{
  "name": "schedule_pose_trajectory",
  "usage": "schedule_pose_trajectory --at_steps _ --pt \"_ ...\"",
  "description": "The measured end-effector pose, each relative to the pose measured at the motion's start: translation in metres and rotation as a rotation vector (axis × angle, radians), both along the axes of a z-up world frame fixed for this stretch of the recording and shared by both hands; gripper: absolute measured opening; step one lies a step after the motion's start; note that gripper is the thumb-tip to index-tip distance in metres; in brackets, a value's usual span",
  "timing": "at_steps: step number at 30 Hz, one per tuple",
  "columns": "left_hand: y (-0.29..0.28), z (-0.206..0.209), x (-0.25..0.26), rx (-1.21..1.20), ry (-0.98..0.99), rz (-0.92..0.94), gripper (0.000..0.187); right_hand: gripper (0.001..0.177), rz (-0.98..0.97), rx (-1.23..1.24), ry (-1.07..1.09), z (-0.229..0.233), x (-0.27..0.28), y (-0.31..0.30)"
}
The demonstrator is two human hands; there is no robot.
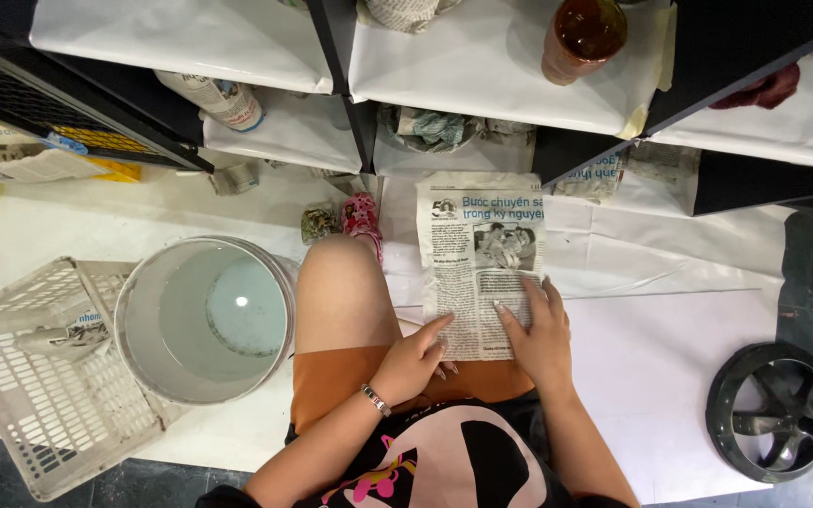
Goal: The person sits on the floor and wraps several glass cups and a small bowl with newspaper. They fold the paper around each item, tuck the edges, and place the wrapped items on a nearby shelf.
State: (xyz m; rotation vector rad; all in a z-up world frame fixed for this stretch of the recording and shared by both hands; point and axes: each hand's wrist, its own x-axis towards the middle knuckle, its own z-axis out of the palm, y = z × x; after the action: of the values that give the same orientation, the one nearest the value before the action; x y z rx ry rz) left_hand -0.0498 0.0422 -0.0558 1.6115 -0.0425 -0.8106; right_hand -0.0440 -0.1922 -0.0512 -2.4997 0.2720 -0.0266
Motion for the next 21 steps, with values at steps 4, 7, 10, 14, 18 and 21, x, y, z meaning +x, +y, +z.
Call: schedule_pose_trajectory --at_steps 4,7,10,14,18,21 --pt "0.003 -0.003 -0.001 0.049 0.079 -0.05 0.053 0.064 -0.224 0.194 0.162 0.013 0.002 0.001" --pt "0.008 -0.001 -0.001 0.042 -0.022 -0.04 0.054 0.066 -0.189 0.019 0.246 0.025 0.005 0.003" --pt "0.011 0.004 0.002 0.129 -0.198 -0.046 0.056 0.054 0.024 -0.667 -0.175 0.025 -0.005 0.008" --pt "0.007 0.002 0.005 0.234 -0.175 -0.132 0.054 0.05 0.381 -0.185 -0.128 -0.008 -0.007 -0.004" --pt "0.013 -0.002 0.003 0.345 -0.207 -0.272 0.055 0.065 0.345 -0.089 0.052 -0.019 -0.002 0.009" --pt "0.03 0.004 0.01 0.382 -0.337 -0.267 0.051 0.077 0.315 -0.105 0.147 -0.006 0.005 0.02"
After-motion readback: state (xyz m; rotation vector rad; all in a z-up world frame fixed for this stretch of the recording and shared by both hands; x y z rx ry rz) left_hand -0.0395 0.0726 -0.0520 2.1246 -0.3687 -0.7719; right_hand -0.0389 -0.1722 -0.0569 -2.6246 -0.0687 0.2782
